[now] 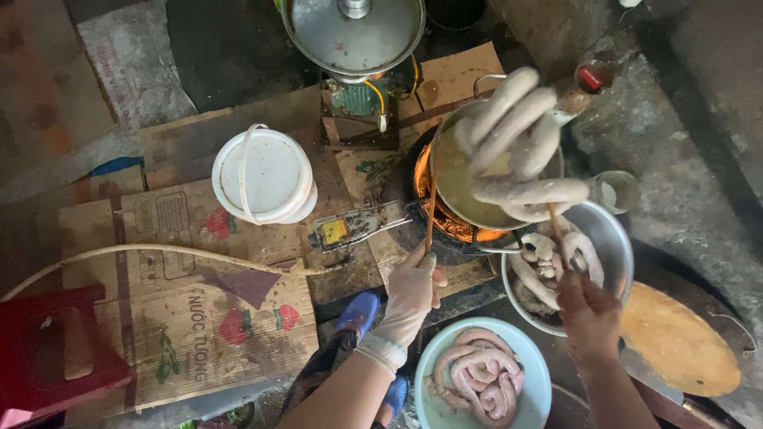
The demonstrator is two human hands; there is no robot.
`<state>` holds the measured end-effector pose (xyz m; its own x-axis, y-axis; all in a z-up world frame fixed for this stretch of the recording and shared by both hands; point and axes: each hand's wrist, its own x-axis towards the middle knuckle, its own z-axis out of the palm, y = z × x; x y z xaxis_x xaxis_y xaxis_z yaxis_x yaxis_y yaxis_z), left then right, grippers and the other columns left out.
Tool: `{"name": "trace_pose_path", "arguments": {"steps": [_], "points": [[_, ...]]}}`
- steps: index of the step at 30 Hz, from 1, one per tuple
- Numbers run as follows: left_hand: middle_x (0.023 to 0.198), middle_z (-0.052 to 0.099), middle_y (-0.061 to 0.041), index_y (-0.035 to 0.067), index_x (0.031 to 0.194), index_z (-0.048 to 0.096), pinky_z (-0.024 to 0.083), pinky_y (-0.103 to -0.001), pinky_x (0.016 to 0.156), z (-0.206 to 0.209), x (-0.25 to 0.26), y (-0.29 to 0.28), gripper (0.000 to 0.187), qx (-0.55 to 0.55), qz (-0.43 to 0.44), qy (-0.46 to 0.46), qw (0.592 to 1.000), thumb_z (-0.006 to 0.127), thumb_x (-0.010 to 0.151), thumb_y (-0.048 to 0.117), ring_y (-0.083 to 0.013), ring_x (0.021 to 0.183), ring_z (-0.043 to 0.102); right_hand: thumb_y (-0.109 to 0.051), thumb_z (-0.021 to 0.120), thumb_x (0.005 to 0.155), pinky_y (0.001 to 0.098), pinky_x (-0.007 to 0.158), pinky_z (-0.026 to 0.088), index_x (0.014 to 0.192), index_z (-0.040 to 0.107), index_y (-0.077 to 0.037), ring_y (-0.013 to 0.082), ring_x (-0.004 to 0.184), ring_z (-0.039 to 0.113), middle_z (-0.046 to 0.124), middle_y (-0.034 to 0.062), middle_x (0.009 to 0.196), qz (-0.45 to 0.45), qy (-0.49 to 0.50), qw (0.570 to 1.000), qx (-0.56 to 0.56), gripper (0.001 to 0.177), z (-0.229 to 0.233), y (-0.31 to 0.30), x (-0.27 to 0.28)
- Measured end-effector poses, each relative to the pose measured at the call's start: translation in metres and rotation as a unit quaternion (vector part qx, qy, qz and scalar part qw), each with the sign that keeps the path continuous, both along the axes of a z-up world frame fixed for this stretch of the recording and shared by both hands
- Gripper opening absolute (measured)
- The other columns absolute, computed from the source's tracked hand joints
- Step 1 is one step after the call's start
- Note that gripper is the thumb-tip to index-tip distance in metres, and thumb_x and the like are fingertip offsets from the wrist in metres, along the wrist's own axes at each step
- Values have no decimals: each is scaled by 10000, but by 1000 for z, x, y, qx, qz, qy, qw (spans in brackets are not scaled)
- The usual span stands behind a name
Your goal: The person threads pieces of marinated meat and green leaves onto metal skewers over a green basin. Later, the person uses chopsticks to transfer long, pale, tubular food items from a pot of boiling water into a separate bowl.
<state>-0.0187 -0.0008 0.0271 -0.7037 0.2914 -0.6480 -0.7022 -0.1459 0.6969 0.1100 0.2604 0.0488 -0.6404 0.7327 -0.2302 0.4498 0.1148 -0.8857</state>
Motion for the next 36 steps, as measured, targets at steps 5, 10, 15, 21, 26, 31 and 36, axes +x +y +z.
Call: {"name": "trace_pose_path", "arguments": {"steps": [5,10,15,21,26,31,36], "points": [[699,684,-64,150,1445,605,432,-256,360,-6,3,4,419,-16,-10,6,1000,540,1031,176,-104,390,496,-279,685,1065,234,549,354,979,705,-8,74,627,483,595,-4,752,-10,71,997,-26,284,9,28,17],[691,679,-66,156,1444,610,420,-264,352,-12,6,5,426,-4,6,12,1000,542,1023,171,-110,380,491,-243,697,1100,221,578,406,971,676,-24,82,669,542,633,16,822,-31,129,991,9,254,43,52,35],[691,668,-73,147,1439,612,400,-266,342,-19,9,6,424,-1,1,12,1000,548,1021,172,-115,368,478,-313,664,1121,263,478,374,906,632,-75,76,561,468,532,-12,709,-80,86,993,11,323,102,46,65],[738,671,-61,112,1433,615,394,-241,357,-3,13,-4,412,22,-16,9,1000,541,1036,189,-90,387,465,-350,606,1113,318,448,422,805,532,-123,78,548,404,427,-28,661,-135,49,990,9,390,67,101,163],[774,700,-25,114,1412,622,399,-221,371,7,14,-9,406,19,-51,5,999,516,1029,200,-68,412,472,-385,591,1060,302,729,556,1013,627,-113,98,806,617,636,-39,901,-91,37,994,51,279,88,43,160],[715,645,-61,130,1382,633,380,-229,355,6,18,-6,372,5,-74,-7,997,518,1039,217,-89,379,454,-447,618,1118,442,853,541,1025,808,-68,314,904,741,777,154,923,-66,-309,909,271,435,-21,90,189],[706,647,-70,118,1347,678,363,-236,341,-3,26,2,358,-25,-93,-11,995,538,1036,226,-94,351,440,-441,588,1005,535,912,528,1146,768,-129,428,1090,677,728,211,1141,-72,-478,851,205,387,-44,62,106]]}}
